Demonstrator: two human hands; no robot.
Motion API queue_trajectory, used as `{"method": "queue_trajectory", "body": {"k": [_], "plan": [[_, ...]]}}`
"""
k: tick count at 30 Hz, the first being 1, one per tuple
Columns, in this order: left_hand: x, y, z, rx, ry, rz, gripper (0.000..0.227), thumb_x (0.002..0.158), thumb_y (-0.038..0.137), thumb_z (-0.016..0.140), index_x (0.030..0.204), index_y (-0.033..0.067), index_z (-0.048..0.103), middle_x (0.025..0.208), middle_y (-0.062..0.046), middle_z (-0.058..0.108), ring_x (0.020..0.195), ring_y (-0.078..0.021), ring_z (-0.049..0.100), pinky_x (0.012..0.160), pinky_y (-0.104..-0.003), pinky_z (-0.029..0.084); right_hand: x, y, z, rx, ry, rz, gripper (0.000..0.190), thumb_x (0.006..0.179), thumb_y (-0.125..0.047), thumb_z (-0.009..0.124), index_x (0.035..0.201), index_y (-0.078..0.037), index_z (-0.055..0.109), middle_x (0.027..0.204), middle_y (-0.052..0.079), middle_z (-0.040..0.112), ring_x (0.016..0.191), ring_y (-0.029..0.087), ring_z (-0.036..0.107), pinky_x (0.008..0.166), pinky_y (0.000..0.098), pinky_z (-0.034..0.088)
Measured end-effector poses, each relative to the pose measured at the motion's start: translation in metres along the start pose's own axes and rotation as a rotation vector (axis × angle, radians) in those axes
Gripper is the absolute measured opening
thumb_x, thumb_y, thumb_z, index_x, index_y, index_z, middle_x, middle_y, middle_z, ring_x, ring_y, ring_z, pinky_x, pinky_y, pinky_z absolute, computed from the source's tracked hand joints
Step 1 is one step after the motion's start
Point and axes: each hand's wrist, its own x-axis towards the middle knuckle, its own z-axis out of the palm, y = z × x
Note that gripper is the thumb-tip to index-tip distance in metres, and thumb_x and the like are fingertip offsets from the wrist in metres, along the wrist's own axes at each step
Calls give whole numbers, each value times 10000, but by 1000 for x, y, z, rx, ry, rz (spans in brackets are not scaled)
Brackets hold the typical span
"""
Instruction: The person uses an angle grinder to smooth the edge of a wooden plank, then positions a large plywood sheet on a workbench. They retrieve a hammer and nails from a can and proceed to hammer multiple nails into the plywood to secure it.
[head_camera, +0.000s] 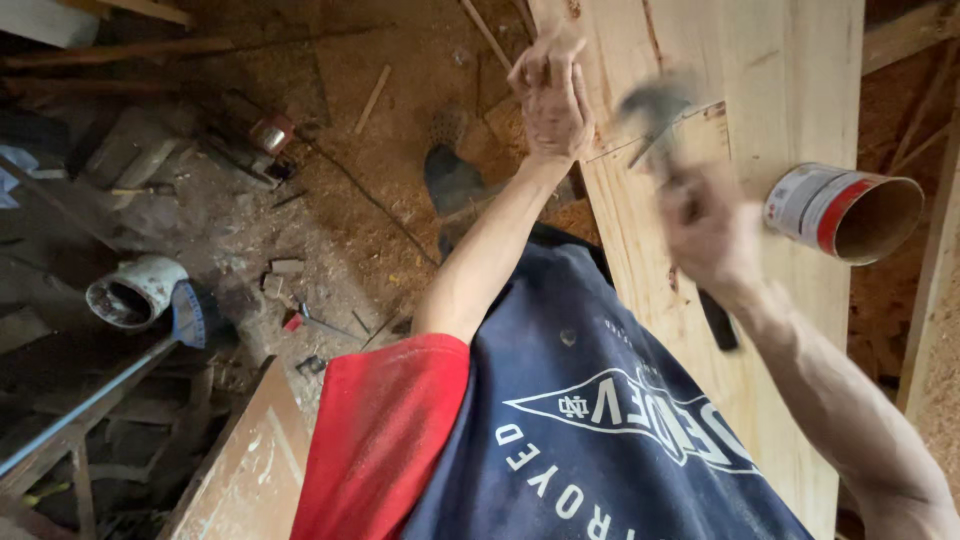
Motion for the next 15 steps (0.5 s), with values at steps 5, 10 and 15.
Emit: {"method": "queue_trajectory", "body": {"k": [5,10,15], "plan": [[9,5,-5,45,-51,-19,274,1061,174,502,1332,205,534,1292,-90,513,1304,-269,457,1172,-477,329,-18,13,12,158,37,221,317,1009,-141,695,1291,-5,642,709,104,666,527,163,598,482,351,483],[5,6,-11,-3,-4,41,275,1058,164,479,1330,165,518,1351,-129,515,1325,-292,457,1161,-487,321,-34,29,34,42,179,21,206,1048,-136,689,1237,-53,685,810,173,687,640,220,658,605,370,529],[14,2,-9,24,-45,38,243,1052,182,476,1285,147,535,1322,-141,548,1243,-282,480,1124,-489,310,-40,27,38,162,167,293,406,994,-192,679,1372,-61,618,838,157,698,708,232,724,616,377,558]]}}
